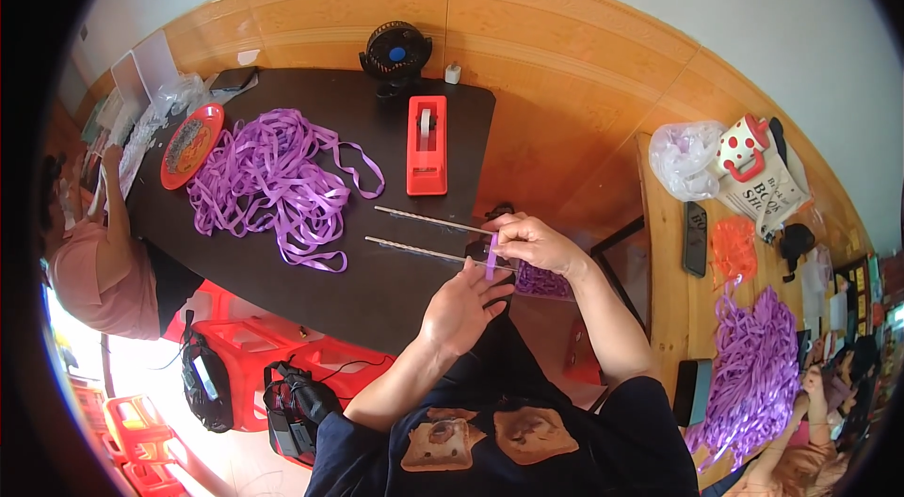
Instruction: Tying purple ribbons onto metal rods to create bows or bundles.
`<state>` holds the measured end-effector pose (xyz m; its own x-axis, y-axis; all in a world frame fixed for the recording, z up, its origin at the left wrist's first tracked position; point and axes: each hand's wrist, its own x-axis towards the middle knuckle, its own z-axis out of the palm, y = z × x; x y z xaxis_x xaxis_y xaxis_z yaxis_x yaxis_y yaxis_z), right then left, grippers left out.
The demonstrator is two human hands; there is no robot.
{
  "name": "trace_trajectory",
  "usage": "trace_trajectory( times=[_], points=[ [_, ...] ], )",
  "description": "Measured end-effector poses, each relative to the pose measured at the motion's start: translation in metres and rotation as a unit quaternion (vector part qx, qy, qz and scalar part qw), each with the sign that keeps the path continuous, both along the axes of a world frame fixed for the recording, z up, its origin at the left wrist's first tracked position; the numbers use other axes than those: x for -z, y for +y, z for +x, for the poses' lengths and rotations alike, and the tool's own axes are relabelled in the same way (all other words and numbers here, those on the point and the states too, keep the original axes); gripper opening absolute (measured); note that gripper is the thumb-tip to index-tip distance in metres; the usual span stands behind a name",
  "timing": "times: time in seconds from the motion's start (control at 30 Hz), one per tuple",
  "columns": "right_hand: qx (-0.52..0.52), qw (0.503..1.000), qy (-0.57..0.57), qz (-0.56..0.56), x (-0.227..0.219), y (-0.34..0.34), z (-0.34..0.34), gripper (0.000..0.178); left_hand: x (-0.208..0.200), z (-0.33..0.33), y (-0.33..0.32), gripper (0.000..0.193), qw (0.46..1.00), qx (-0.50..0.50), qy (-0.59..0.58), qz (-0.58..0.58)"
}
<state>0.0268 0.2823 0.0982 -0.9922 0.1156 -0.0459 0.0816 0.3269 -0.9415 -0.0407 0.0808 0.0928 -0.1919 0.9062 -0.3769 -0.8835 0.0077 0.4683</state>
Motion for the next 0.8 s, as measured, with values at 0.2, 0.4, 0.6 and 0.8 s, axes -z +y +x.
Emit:
trace_trajectory(
  times=[0.2, 0.4, 0.6, 0.8],
  points=[
    [0.025, 1.000, -0.004, -0.008, -0.004, -0.004, 0.000, 0.016, -0.005, 0.001, 0.000, 0.054, 1.000, 0.001, 0.000, -0.013],
    [0.026, 1.000, -0.003, 0.005, 0.001, -0.003, -0.003, 0.018, -0.005, 0.001, 0.000, 0.053, 1.000, -0.001, -0.005, -0.010],
    [0.050, 0.998, 0.043, 0.014, 0.002, -0.009, -0.008, 0.027, -0.002, 0.001, 0.000, 0.052, 1.000, -0.006, -0.009, -0.004],
    [0.199, 0.961, -0.141, 0.129, -0.007, -0.034, -0.013, 0.024, -0.004, 0.001, 0.000, 0.050, 1.000, -0.011, -0.014, -0.006]
  ],
)
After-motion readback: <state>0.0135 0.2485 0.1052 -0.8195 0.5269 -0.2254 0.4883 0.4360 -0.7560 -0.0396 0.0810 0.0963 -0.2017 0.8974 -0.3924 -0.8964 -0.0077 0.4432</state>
